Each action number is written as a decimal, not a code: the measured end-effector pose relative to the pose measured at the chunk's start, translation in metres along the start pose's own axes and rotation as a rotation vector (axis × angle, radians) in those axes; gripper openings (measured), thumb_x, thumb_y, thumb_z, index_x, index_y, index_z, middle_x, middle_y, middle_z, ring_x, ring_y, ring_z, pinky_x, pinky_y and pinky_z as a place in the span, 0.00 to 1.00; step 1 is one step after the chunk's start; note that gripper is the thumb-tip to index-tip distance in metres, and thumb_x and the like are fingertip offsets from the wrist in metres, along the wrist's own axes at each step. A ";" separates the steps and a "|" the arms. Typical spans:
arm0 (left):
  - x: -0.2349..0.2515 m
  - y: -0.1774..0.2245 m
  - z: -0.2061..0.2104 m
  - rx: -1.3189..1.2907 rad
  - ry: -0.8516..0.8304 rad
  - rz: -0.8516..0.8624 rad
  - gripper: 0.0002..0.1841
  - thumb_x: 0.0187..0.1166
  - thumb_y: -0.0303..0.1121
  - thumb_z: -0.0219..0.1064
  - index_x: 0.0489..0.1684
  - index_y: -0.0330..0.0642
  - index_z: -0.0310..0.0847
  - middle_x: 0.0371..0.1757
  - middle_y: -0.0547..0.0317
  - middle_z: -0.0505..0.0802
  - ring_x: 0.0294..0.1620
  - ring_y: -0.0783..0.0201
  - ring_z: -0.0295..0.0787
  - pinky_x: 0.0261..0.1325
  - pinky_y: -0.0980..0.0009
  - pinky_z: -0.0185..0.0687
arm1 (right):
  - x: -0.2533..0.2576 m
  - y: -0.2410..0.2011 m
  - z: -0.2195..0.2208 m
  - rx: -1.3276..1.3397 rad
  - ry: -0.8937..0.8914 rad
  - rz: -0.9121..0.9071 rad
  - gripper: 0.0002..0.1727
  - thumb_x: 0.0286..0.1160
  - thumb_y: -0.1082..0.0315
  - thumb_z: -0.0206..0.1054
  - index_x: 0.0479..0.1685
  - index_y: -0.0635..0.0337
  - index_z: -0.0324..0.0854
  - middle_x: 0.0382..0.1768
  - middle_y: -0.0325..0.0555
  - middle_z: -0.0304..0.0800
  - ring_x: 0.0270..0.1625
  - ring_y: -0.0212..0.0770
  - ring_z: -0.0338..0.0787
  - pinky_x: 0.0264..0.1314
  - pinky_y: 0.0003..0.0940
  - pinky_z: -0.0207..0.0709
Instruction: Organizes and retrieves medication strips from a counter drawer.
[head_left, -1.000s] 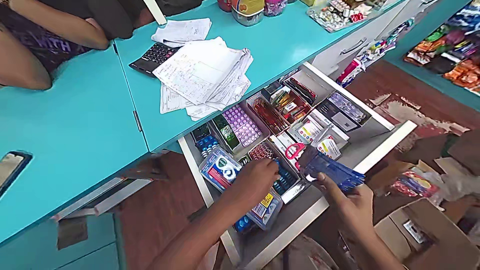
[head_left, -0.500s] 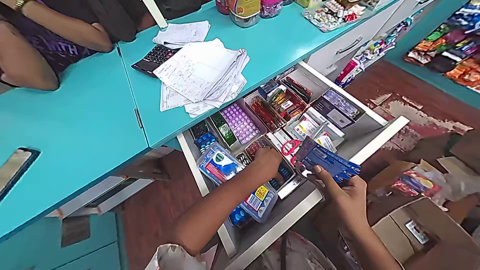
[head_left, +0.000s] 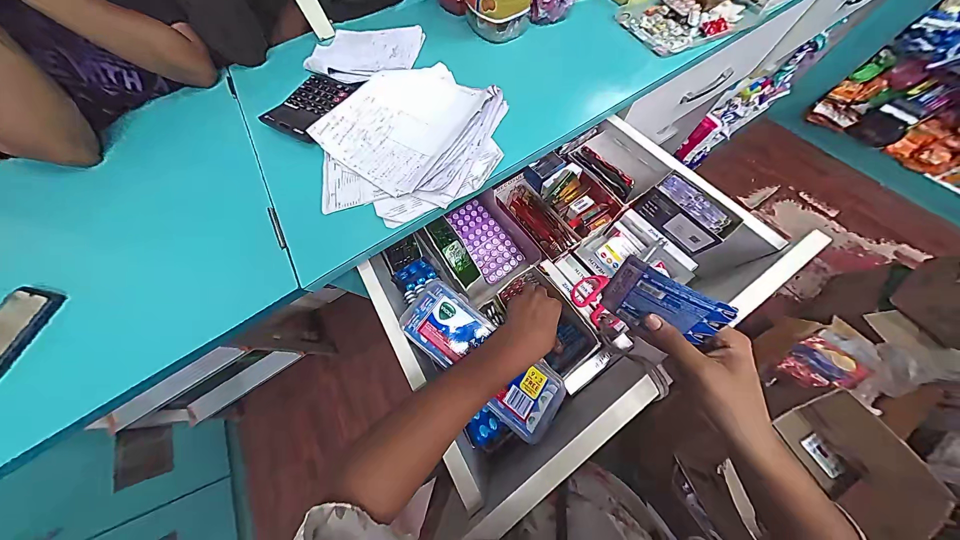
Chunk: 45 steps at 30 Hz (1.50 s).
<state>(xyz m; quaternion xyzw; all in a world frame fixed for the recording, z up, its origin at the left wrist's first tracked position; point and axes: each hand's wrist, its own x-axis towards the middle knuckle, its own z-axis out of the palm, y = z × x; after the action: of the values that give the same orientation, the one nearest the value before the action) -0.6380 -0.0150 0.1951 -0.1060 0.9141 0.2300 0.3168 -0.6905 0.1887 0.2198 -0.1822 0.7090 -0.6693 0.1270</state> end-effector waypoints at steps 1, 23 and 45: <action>-0.001 -0.001 0.000 -0.002 0.011 0.005 0.24 0.68 0.39 0.81 0.56 0.30 0.86 0.72 0.30 0.81 0.80 0.30 0.68 0.70 0.34 0.73 | 0.004 0.000 -0.002 -0.019 -0.033 -0.011 0.10 0.70 0.71 0.72 0.50 0.59 0.85 0.40 0.29 0.97 0.45 0.26 0.96 0.55 0.25 0.91; -0.006 -0.020 -0.004 -0.023 0.030 0.028 0.19 0.75 0.32 0.71 0.58 0.27 0.84 0.70 0.33 0.83 0.79 0.35 0.73 0.77 0.39 0.70 | 0.045 -0.021 0.072 -1.463 -1.379 -0.260 0.16 0.75 0.85 0.59 0.59 0.69 0.83 0.51 0.68 0.89 0.65 0.71 0.84 0.66 0.65 0.74; -0.105 -0.073 0.053 0.082 0.397 0.375 0.51 0.53 0.68 0.80 0.82 0.52 0.73 0.83 0.50 0.77 0.91 0.46 0.59 0.93 0.40 0.38 | -0.010 0.003 0.030 -1.159 -0.817 -0.511 0.20 0.73 0.53 0.72 0.22 0.60 0.88 0.24 0.52 0.90 0.32 0.56 0.95 0.33 0.54 0.87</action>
<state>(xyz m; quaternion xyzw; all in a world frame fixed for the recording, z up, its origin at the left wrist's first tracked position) -0.5036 -0.0474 0.1989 0.0350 0.9704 0.2222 0.0875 -0.6687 0.1661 0.2135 -0.6125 0.7797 -0.0771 0.1045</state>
